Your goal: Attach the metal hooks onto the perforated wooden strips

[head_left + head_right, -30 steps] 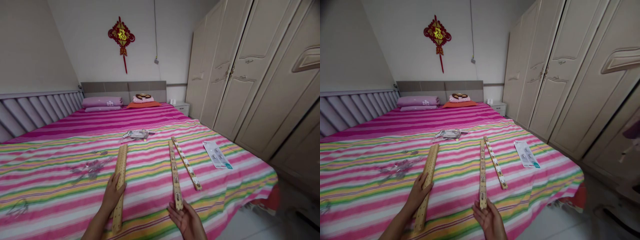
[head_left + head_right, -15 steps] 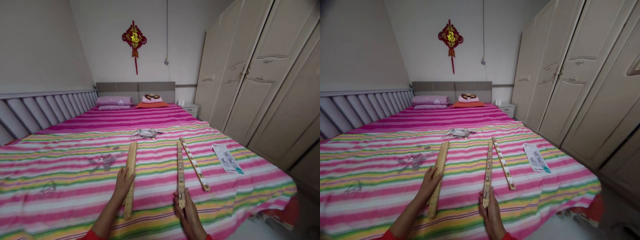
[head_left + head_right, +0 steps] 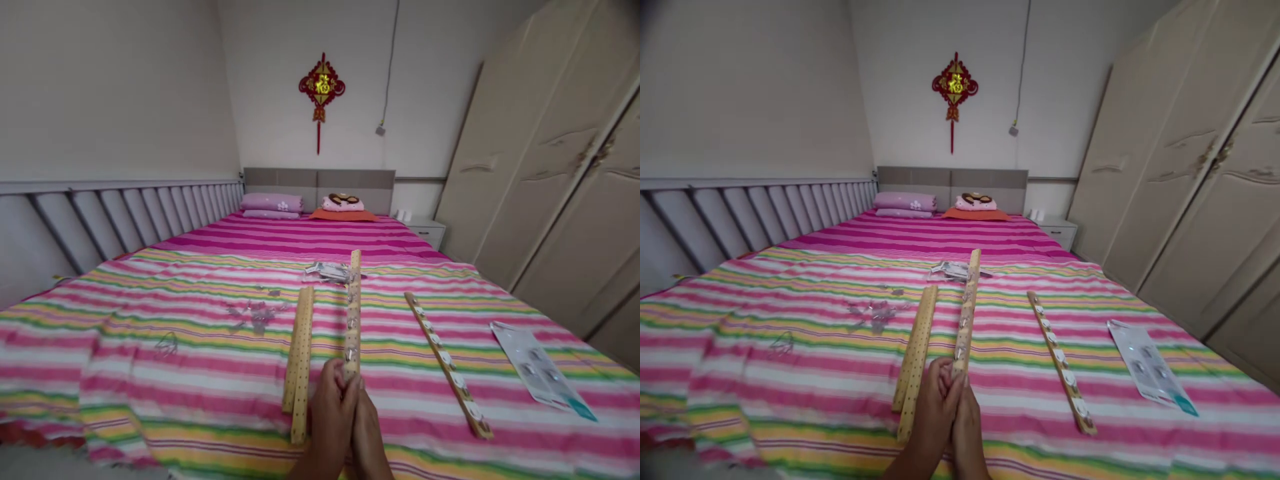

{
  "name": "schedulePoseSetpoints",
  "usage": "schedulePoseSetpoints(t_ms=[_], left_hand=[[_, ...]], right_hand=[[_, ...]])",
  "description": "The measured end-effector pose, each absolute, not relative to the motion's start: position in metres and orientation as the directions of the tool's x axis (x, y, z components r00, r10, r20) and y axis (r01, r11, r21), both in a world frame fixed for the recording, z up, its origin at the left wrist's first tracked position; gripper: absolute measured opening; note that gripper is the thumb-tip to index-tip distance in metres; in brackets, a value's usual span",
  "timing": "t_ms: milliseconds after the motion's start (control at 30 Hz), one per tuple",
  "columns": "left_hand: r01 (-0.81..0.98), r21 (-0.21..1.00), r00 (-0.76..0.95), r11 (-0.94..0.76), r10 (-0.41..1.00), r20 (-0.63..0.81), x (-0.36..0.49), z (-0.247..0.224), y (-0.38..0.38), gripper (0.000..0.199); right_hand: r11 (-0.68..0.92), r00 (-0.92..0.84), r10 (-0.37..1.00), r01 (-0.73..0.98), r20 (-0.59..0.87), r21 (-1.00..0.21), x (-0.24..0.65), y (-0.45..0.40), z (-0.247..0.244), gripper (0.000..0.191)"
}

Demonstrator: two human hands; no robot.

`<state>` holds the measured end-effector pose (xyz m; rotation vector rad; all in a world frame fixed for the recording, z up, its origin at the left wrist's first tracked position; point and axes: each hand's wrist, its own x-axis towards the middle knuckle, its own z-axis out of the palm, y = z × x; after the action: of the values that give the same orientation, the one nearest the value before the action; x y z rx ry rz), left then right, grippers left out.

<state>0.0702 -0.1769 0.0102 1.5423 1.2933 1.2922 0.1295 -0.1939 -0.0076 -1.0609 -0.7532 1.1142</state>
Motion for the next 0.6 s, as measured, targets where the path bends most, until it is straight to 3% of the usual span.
schedulePoseSetpoints(t_ms=[133, 367, 533, 600], left_hand=[[0.24, 0.954, -0.099, -0.18, 0.973, 0.208, 0.054, 0.016, -0.162, 0.029], [0.123, 0.972, 0.032, -0.199, 0.98, 0.197, 0.024, 0.025, -0.132, 0.031], [-0.103, 0.994, 0.138, 0.027, 0.99, -0.013, -0.001, 0.026, -0.113, 0.037], [-0.127, 0.991, 0.141, 0.05, 0.989, -0.032, -0.015, 0.026, -0.103, 0.038]], right_hand=[[0.07, 0.289, 0.957, -0.173, 0.017, -0.982, 0.119, -0.184, -0.009, 0.066], [-0.006, 0.24, 0.97, -0.088, -0.027, -0.996, 0.108, -0.172, -0.015, 0.075], [-0.013, 0.214, 0.976, -0.051, -0.024, -0.999, 0.108, -0.161, -0.01, 0.07], [0.007, 0.238, 0.971, -0.015, 0.004, -1.0, 0.11, -0.157, -0.013, 0.065]])
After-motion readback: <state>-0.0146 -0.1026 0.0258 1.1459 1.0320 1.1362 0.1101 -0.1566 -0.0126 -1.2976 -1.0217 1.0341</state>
